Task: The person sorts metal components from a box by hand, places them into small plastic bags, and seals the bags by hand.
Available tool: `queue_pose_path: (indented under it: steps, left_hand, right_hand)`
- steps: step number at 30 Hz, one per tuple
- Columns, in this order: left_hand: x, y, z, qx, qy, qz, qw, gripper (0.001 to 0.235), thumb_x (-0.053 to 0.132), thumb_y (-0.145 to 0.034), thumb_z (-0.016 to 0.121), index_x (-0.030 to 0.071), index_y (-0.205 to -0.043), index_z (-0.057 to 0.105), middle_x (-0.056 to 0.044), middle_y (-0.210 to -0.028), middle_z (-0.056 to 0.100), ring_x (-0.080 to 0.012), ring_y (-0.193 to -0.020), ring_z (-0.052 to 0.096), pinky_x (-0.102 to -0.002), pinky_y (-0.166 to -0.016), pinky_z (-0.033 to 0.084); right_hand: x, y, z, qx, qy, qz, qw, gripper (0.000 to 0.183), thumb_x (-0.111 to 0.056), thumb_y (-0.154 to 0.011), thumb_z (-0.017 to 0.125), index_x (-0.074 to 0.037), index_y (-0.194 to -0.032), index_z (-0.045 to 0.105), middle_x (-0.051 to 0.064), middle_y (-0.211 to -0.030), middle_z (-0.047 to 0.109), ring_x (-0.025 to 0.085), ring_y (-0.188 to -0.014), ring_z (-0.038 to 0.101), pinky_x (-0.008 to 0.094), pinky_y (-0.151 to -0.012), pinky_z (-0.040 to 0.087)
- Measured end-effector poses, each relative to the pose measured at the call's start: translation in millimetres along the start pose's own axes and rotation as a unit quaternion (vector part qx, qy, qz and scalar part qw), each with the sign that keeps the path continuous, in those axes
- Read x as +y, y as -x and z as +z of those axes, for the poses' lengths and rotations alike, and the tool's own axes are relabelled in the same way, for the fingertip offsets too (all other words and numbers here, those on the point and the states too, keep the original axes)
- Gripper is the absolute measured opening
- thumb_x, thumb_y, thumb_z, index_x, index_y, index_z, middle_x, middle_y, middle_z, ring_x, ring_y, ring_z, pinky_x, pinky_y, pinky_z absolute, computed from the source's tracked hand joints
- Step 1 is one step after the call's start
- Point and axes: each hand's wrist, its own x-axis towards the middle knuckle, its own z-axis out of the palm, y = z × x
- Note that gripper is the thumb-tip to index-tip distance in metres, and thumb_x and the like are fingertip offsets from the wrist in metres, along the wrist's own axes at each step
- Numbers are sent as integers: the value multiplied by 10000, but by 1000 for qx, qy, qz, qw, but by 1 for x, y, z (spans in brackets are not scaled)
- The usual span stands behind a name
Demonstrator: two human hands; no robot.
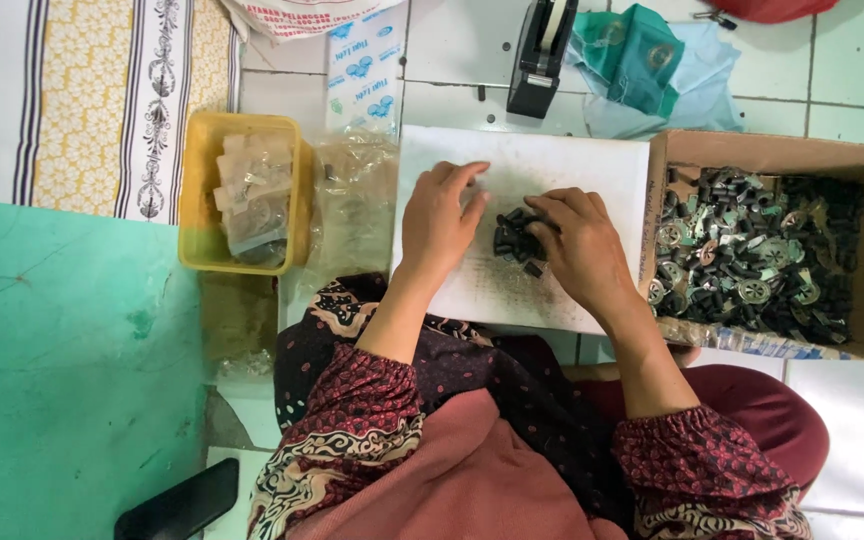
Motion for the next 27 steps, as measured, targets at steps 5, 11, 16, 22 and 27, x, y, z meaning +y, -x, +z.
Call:
queue_pose_path:
  steps: [5, 11, 16, 22, 27]
  left_hand:
    - [-50, -14, 4, 133, -113, -83, 981, 447, 227, -951, 719, 132, -1369, 590, -150, -1179, 612, -366, -1095, 617, -511, -831, 590]
    - [-143, -41, -11, 91, -243, -193, 946, 457, 165, -956, 706, 124, -1385, 557, -162, -1281, 571, -353, -1181, 596, -489, -896, 583]
    - [-205, -57, -9, -9, -355, -182, 917, 420, 86, -963, 676, 84, -1365, 556, -149, -1260, 565, -346, -1177, 597, -487, -869, 592]
    - [-252, -68, 26, -84, -415, -218, 879, 388, 45, -854, 735, 69, -1228, 634, -177, -1201, 579, -347, -1009, 663, -533, -705, 621]
    - [-228, -54, 3, -54, -322, -208, 922, 276, -68, -851, 736, -30, -1120, 688, -223, -1180, 551, -404, -957, 703, -570, -742, 628]
  right_hand:
    - [8, 3, 3, 11, -1, -2, 1000, 301, -162, -1024, 673, -47, -1301, 708, 109, -1142, 631, 294, -1093, 590, 382, -849, 565]
    - [4, 1, 1, 18, 5, -8, 1000, 306, -208, -1009, 702, -70, -1281, 720, 93, -1149, 637, 291, -1117, 592, 367, -881, 555]
    - [2, 0, 5, 33, 13, -19, 999, 312, -220, -991, 724, -103, -1281, 723, 76, -1155, 630, 270, -1127, 585, 354, -932, 524]
    - [-12, 1, 25, 45, 40, -88, 994, 319, -199, -946, 743, -148, -1260, 723, 52, -1227, 623, 272, -1193, 563, 389, -976, 497]
    - [-6, 6, 38, 53, 83, -117, 988, 299, -231, -905, 787, -190, -1199, 743, 25, -1237, 631, 245, -1199, 561, 380, -993, 469]
